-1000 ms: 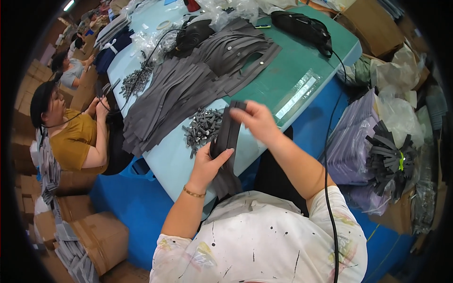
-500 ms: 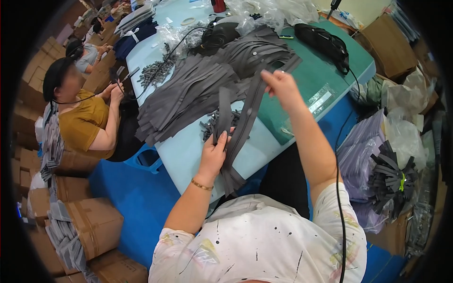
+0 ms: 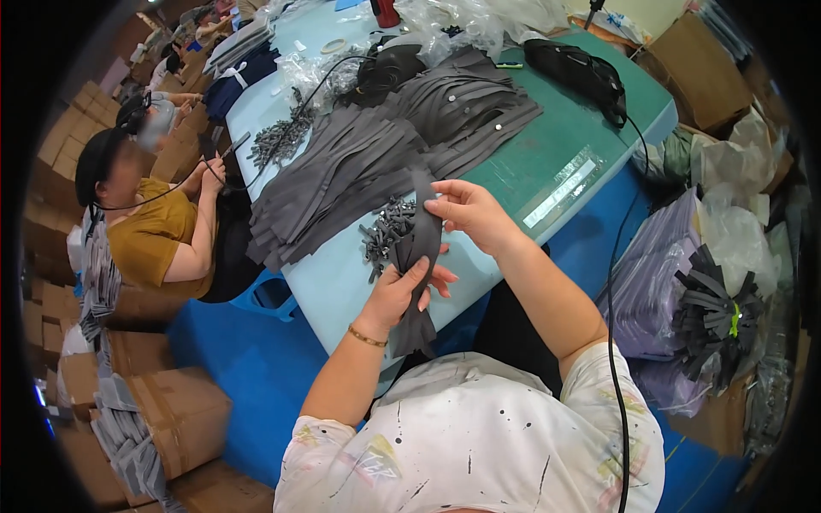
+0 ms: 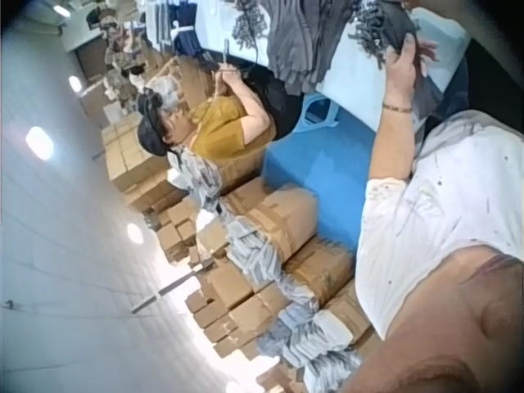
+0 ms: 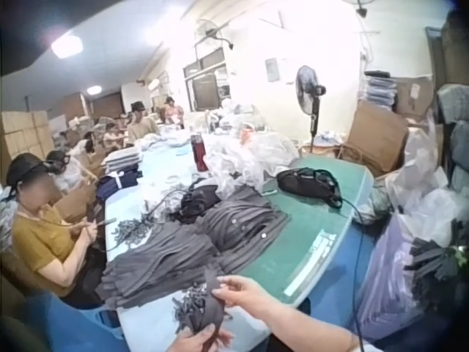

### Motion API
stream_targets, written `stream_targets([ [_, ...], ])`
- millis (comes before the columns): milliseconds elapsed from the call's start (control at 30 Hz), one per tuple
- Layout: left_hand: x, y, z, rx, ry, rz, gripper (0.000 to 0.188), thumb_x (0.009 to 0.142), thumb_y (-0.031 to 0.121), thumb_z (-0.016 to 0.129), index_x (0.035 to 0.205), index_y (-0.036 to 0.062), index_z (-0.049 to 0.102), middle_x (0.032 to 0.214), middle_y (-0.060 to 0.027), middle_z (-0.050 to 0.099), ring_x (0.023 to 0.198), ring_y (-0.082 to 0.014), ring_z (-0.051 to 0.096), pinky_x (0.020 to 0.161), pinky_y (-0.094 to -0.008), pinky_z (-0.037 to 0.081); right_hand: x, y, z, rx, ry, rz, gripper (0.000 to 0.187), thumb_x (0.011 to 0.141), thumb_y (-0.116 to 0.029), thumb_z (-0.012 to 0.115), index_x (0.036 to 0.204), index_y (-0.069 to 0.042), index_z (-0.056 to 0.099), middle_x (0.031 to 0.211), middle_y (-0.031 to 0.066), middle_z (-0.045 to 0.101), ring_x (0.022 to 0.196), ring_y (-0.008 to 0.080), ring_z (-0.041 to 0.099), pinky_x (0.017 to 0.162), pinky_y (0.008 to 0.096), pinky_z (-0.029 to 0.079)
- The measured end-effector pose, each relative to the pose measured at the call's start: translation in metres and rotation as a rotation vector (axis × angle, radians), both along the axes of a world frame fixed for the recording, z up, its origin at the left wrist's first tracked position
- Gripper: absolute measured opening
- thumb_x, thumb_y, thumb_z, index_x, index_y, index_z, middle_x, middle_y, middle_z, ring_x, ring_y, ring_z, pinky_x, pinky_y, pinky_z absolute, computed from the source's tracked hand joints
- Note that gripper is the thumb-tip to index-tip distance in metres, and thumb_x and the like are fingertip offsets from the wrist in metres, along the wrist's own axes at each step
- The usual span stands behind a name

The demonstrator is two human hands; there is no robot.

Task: Assemble metal components onto fabric straps at a workshop station.

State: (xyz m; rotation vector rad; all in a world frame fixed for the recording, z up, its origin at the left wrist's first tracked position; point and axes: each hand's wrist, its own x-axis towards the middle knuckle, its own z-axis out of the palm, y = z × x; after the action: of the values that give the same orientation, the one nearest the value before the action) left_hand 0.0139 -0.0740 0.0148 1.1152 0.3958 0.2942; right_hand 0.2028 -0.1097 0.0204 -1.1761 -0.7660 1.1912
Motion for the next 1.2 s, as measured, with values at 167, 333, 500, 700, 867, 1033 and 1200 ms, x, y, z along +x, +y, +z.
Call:
stream_targets([
  [167, 0.0, 0.013, 0.003, -0.076, 0.009, 0.171, 0.05, 0.097, 0.043, 0.034, 0.109, -0.0014, 0.055, 0.088, -0.0121, 0.064, 0.07, -0.0159, 0.06, 0.052, -0.021, 0.043, -0.001, -0.012, -0.013, 0.313, 0.597, 0.043, 0.021, 0.09, -0.013, 0.054, 0.109, -0.005, 0.055, 0.095, 0.0026, 0.06, 0.077, 0.0095, 0.056, 0.063, 0.0212, 0.045],
  [333, -0.007, 0.019, -0.01, 0.042, 0.09, 0.338, 0.043, 0.094, 0.039, 0.044, 0.101, -0.0004, 0.059, 0.071, -0.0023, 0.057, 0.061, -0.0094, 0.055, 0.05, -0.0173, 0.04, -0.028, -0.027, -0.032, 0.286, 0.818, 0.373, 0.021, 0.092, -0.016, 0.051, 0.11, -0.007, 0.054, 0.079, -0.0026, 0.048, 0.061, 0.0094, 0.044, 0.045, 0.0184, 0.036],
  [500, -0.012, 0.01, 0.001, -0.052, -0.011, 0.29, 0.032, 0.09, 0.027, 0.057, 0.108, 0.0006, 0.058, 0.075, 0.0018, 0.055, 0.062, -0.0074, 0.056, 0.053, -0.0163, 0.044, -0.076, -0.041, -0.035, 0.078, 0.915, 0.391, 0.021, 0.091, -0.023, 0.053, 0.109, -0.011, 0.052, 0.078, -0.0054, 0.046, 0.058, 0.0044, 0.04, 0.045, 0.0164, 0.034],
  [700, -0.02, 0.016, 0.008, 0.001, -0.071, 0.266, 0.02, 0.085, 0.015, 0.063, 0.101, 0.0034, 0.059, 0.085, 0.0, 0.06, 0.065, -0.0071, 0.057, 0.054, -0.017, 0.045, -0.091, -0.047, -0.036, 0.044, 0.946, 0.289, 0.02, 0.091, -0.022, 0.054, 0.109, -0.013, 0.05, 0.081, -0.0053, 0.049, 0.062, 0.0025, 0.042, 0.05, 0.0169, 0.036],
  [867, -0.024, 0.019, 0.005, 0.031, -0.127, 0.147, 0.015, 0.08, 0.009, 0.066, 0.094, 0.0033, 0.062, 0.088, 0.0004, 0.055, 0.064, -0.0042, 0.051, 0.051, -0.0157, 0.037, -0.087, -0.051, -0.034, 0.051, 0.94, 0.2, 0.017, 0.09, -0.019, 0.055, 0.106, -0.014, 0.051, 0.089, -0.0025, 0.054, 0.075, 0.0061, 0.049, 0.059, 0.0198, 0.04],
  [1033, -0.012, 0.009, 0.006, 0.207, -0.009, 0.346, 0.015, 0.074, 0.002, 0.072, 0.086, 0.0044, 0.064, 0.078, -0.0005, 0.062, 0.066, -0.0081, 0.057, 0.056, -0.02, 0.044, -0.068, -0.051, -0.029, 0.209, -0.127, -0.108, 0.028, 0.091, -0.018, 0.053, 0.117, -0.008, 0.05, 0.101, 0.002, 0.058, 0.091, 0.0107, 0.055, 0.073, 0.0229, 0.045],
  [1200, -0.015, 0.011, -0.007, 0.404, 0.073, 0.185, 0.012, 0.075, 0.005, 0.072, 0.078, 0.0017, 0.061, 0.071, 0.002, 0.056, 0.065, -0.0062, 0.047, 0.058, -0.0225, 0.039, -0.058, -0.056, -0.008, 0.212, -0.38, -0.076, 0.015, 0.081, -0.005, 0.064, 0.096, -0.003, 0.066, 0.088, 0.0049, 0.061, 0.076, 0.0107, 0.059, 0.064, 0.0224, 0.047],
])
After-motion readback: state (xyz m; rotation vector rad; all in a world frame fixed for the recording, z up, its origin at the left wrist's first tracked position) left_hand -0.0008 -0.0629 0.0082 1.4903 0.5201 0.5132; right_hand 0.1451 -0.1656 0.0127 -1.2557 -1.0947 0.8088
